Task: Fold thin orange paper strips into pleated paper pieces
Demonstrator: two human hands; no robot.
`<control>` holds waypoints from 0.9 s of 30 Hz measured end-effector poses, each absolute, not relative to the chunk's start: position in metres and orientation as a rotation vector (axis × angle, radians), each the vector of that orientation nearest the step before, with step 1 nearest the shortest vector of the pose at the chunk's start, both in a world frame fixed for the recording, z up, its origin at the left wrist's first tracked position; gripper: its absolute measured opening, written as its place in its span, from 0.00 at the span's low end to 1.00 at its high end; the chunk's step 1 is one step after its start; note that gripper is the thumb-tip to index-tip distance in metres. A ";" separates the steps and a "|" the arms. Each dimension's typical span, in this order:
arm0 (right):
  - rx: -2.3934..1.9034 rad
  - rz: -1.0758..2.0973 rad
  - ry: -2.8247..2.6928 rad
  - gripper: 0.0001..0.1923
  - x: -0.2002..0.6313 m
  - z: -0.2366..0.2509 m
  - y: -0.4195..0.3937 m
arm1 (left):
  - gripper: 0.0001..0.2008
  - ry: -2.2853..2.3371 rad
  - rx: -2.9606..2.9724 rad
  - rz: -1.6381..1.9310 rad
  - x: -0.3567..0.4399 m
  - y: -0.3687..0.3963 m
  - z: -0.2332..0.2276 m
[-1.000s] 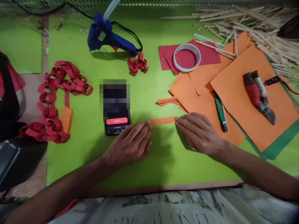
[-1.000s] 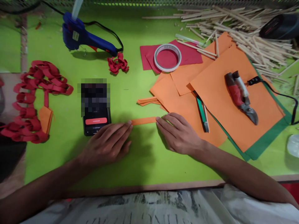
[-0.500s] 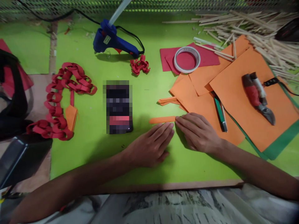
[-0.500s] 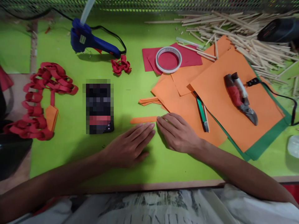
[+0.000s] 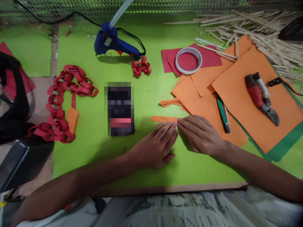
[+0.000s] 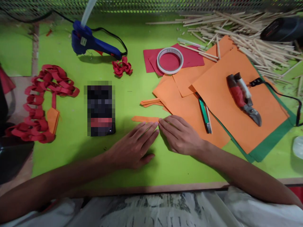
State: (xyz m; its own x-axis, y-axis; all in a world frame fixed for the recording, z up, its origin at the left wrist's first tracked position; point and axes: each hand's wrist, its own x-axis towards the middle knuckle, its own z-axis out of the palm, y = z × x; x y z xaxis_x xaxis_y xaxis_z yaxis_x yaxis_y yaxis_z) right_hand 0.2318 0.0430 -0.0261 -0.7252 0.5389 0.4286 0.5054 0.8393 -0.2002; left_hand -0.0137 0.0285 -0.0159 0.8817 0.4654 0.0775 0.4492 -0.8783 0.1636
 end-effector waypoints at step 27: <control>-0.798 0.108 -2.526 0.22 0.232 -0.028 0.041 | 0.34 0.743 2.967 0.118 -0.010 0.025 -0.013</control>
